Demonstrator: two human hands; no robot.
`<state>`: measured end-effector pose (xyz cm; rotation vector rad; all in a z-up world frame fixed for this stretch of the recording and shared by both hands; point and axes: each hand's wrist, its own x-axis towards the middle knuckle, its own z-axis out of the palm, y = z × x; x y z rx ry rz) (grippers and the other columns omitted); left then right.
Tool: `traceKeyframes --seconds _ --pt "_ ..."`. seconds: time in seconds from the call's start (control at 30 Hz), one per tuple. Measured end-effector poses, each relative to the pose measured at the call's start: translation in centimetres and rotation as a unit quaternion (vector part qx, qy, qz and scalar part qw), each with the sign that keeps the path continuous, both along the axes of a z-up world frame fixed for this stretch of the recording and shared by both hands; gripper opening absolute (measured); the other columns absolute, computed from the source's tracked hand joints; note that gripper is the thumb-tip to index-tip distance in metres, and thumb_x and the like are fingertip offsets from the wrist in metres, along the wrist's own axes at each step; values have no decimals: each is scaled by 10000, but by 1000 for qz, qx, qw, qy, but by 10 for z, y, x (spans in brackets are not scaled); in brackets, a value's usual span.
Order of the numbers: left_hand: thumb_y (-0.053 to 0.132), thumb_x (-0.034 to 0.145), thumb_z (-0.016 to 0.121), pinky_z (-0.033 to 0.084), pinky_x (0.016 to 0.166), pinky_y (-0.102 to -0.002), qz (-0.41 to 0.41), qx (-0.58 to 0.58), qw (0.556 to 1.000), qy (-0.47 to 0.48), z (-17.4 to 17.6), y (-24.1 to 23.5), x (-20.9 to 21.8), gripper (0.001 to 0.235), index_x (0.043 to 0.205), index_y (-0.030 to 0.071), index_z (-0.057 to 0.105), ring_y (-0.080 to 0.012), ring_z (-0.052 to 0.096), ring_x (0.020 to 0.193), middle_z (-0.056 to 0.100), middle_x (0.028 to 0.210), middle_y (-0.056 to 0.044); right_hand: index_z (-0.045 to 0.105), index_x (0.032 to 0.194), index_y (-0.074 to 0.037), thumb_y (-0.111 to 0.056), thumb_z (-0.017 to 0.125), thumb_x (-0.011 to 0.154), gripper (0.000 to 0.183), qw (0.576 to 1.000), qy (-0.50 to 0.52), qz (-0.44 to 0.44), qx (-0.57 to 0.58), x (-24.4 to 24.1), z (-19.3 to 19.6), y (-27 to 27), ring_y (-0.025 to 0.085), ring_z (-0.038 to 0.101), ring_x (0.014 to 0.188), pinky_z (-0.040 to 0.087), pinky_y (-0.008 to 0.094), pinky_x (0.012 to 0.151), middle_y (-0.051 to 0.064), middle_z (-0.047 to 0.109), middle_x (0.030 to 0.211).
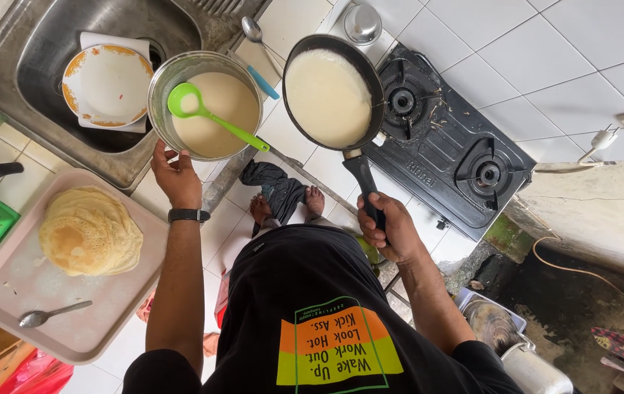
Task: The person cooks a pancake in a frying pan on a gas stove, using a spatula and spoon to check and flip it. They then scoop batter from a metal bowl with a ladle, pour it into the pan, and swirl it to spread the batter evenly.
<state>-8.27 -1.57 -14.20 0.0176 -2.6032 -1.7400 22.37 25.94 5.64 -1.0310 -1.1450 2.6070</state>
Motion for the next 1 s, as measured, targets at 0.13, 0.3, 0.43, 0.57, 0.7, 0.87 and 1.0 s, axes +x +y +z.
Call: traceKeyframes --seconds 0.13,0.3,0.43,0.57,0.7,0.87,1.0 --pt "-20 1003 672 560 766 -356 2 0 1000 2 5 1 1 508 1466 122 517 -259 619 882 520 1082 -149 586 1023 28 -263 538 1028 296 998 -57 -2 11 3 8 2 64 338 385 322 182 280 40 366 587" --pt "-24 1008 662 558 752 -335 2 7 1000 -5 2 0 0 497 1459 134 524 -242 616 877 525 1068 -135 602 1046 69 -232 546 1050 306 977 -151 20 147 11 12 5 92 385 438 354 217 314 85 414 617" --pt "-22 1016 655 562 752 -333 -2 10 1000 -13 -3 -1 -3 496 1465 139 518 -243 621 886 526 1078 -137 623 1055 81 -232 563 1058 319 964 -171 32 202 19 9 8 120 407 455 380 245 335 118 440 628" --pt "-9 1027 649 561 727 -320 0 21 1000 -21 -13 -4 -5 483 1466 139 512 -219 607 879 519 1086 -133 613 1050 75 -211 546 1068 295 961 -146 5 236 25 0 8 122 417 454 391 245 350 129 455 619" --pt "-5 1028 642 563 720 -308 2 26 1000 -16 -15 -3 -4 474 1463 137 517 -212 608 879 512 1077 -123 601 1045 62 -201 507 1081 282 964 -100 -16 245 30 -17 7 124 417 450 400 251 359 124 456 619" --pt "-12 1024 640 556 705 -302 0 26 1000 -12 -10 -3 -5 469 1458 117 519 -203 600 880 511 1072 -122 581 1036 40 -228 500 1069 282 980 -34 -44 189 28 -27 6 113 392 427 372 245 340 101 432 602" --pt "5 1025 647 551 688 -282 -1 27 1000 -16 -12 -5 -6 467 1458 132 523 -187 600 870 505 1070 -107 572 1011 27 -284 520 1040 316 994 18 -48 101 27 -32 8 91 349 374 342 227 293 69 396 562"
